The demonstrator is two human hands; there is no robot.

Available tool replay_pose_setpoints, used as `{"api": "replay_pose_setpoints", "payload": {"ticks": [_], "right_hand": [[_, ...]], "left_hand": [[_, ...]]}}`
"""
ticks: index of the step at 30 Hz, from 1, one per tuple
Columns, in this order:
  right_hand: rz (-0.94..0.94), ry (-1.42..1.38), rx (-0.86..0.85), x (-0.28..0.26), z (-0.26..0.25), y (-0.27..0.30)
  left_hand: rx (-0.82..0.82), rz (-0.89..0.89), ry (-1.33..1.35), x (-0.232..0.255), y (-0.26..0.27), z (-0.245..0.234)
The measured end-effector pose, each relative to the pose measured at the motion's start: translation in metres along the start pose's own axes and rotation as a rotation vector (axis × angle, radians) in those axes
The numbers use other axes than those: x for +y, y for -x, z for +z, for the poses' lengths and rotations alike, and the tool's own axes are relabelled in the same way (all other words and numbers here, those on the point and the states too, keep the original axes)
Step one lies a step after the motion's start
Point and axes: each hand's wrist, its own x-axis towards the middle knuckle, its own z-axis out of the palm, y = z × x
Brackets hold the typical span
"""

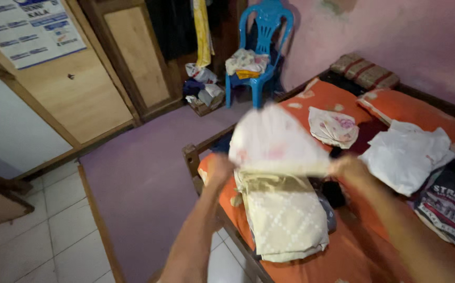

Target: The person folds several floral-patterned cloths and a white towel on a bed, smoothing and stacking them into neat piles. The person then picks up a black garment and places it on the bed.

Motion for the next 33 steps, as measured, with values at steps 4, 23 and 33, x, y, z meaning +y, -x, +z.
{"api": "replay_pose_setpoints", "payload": {"ticks": [4,23,33], "right_hand": [[0.935,-0.776,-0.266,-0.074,0.039,0.071],[1.274,-1.359,-0.489,-0.12,0.064,0.107],[1.619,-1.887,-0.111,-0.102,0.116,0.101]], "left_hand": [[-0.238,-0.41,-0.18,-0.045,0.065,0.058],[-0.51,-0.477,-0.232,-0.078,0.108,0.085],[-0.431,-0.129,0.131,0.024,0.059,0.156]]}}
